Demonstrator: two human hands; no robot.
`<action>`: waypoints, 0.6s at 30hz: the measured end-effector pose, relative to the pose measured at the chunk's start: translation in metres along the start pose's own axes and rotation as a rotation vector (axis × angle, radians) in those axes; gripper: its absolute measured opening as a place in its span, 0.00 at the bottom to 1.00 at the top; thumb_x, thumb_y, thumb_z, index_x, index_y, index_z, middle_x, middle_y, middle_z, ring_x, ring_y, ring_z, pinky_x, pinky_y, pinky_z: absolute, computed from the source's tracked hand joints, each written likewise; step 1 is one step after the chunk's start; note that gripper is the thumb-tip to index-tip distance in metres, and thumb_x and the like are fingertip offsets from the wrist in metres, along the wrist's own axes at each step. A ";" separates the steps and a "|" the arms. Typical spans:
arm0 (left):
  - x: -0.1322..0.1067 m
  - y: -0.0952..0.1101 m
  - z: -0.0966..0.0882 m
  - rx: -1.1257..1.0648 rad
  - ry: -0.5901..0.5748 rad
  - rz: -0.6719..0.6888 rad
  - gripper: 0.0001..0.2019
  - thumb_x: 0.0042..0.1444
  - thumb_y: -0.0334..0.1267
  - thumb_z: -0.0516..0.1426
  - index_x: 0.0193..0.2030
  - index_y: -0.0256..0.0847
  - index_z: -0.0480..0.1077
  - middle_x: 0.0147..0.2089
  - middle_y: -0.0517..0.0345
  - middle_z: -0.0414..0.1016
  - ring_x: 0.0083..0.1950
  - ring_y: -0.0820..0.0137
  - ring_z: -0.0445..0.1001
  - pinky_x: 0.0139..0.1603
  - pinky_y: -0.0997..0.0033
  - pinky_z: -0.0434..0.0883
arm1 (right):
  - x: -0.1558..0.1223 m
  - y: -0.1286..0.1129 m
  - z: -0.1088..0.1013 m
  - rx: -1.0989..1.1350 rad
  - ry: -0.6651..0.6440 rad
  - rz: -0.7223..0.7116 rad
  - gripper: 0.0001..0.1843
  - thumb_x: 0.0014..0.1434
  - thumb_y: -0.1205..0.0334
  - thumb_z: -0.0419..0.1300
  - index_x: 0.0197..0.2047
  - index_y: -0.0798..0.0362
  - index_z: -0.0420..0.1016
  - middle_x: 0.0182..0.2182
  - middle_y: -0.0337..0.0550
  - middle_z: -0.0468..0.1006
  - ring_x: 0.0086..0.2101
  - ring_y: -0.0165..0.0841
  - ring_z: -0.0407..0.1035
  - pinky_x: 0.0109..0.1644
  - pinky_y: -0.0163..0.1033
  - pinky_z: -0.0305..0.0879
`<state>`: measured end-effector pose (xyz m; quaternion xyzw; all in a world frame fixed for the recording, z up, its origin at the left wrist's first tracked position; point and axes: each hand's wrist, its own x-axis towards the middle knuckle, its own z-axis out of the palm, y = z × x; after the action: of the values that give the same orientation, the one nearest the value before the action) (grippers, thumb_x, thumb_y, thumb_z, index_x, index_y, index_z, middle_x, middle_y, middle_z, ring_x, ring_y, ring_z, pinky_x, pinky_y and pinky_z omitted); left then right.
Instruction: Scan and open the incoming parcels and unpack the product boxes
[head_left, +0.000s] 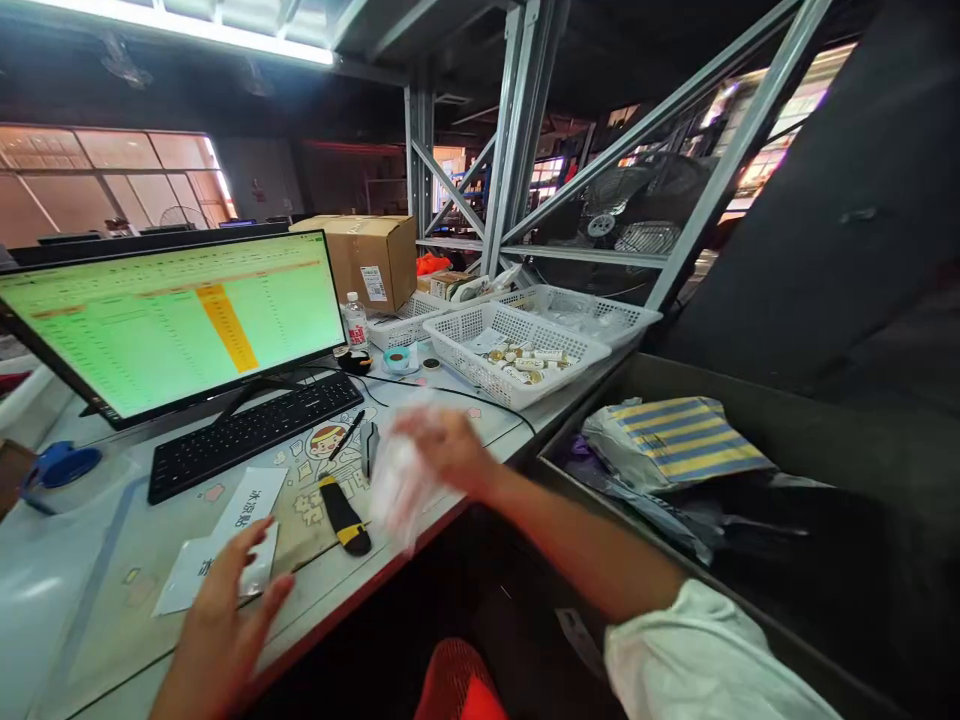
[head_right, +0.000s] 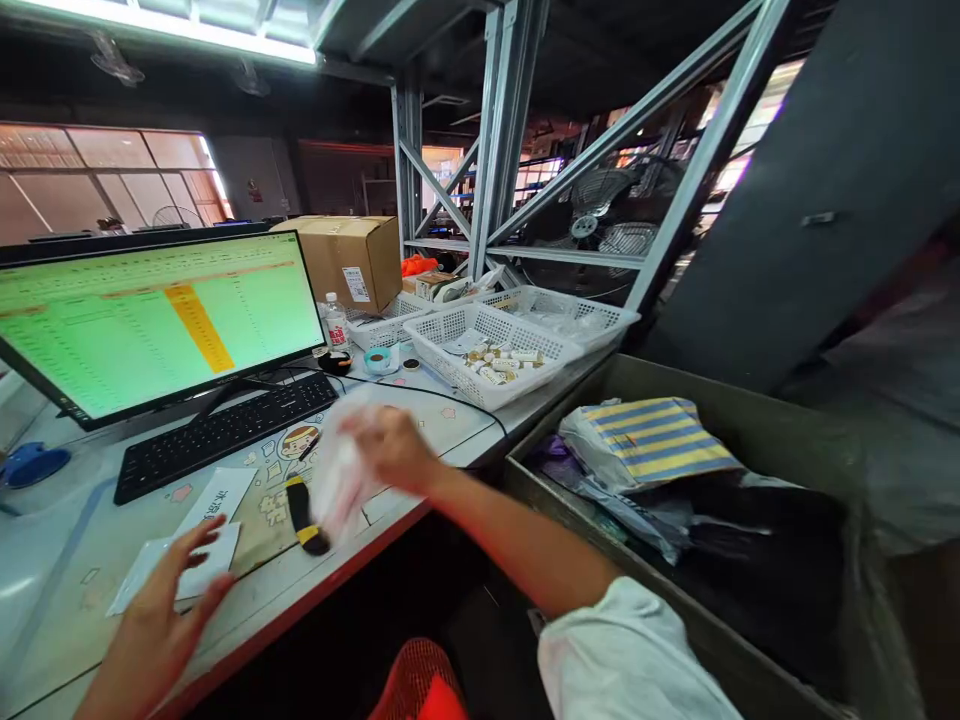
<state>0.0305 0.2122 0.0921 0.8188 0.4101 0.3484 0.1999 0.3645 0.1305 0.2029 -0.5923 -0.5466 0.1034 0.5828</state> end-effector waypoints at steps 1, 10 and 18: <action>0.004 -0.013 -0.009 0.044 0.017 -0.061 0.36 0.58 0.68 0.55 0.62 0.44 0.71 0.63 0.46 0.77 0.53 0.50 0.81 0.56 0.44 0.79 | 0.028 0.004 -0.028 0.010 0.152 0.092 0.16 0.66 0.51 0.62 0.37 0.55 0.81 0.28 0.40 0.81 0.27 0.28 0.69 0.33 0.35 0.68; -0.005 -0.098 -0.040 0.217 0.032 -0.184 0.36 0.57 0.70 0.51 0.58 0.43 0.75 0.59 0.45 0.78 0.57 0.47 0.78 0.65 0.40 0.72 | 0.147 0.076 -0.199 0.069 0.831 0.501 0.17 0.75 0.53 0.55 0.48 0.61 0.74 0.38 0.41 0.76 0.30 0.24 0.70 0.37 0.35 0.72; -0.016 -0.084 -0.023 0.463 -0.213 -0.246 0.39 0.60 0.61 0.60 0.73 0.42 0.64 0.79 0.45 0.54 0.79 0.42 0.50 0.78 0.41 0.54 | 0.075 0.072 -0.067 0.147 0.333 0.360 0.08 0.68 0.61 0.58 0.37 0.48 0.76 0.36 0.44 0.77 0.28 0.31 0.71 0.33 0.40 0.67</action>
<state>-0.0375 0.2495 0.0497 0.8188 0.5518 0.1304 0.0901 0.4813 0.1692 0.2035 -0.6451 -0.3199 0.1463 0.6784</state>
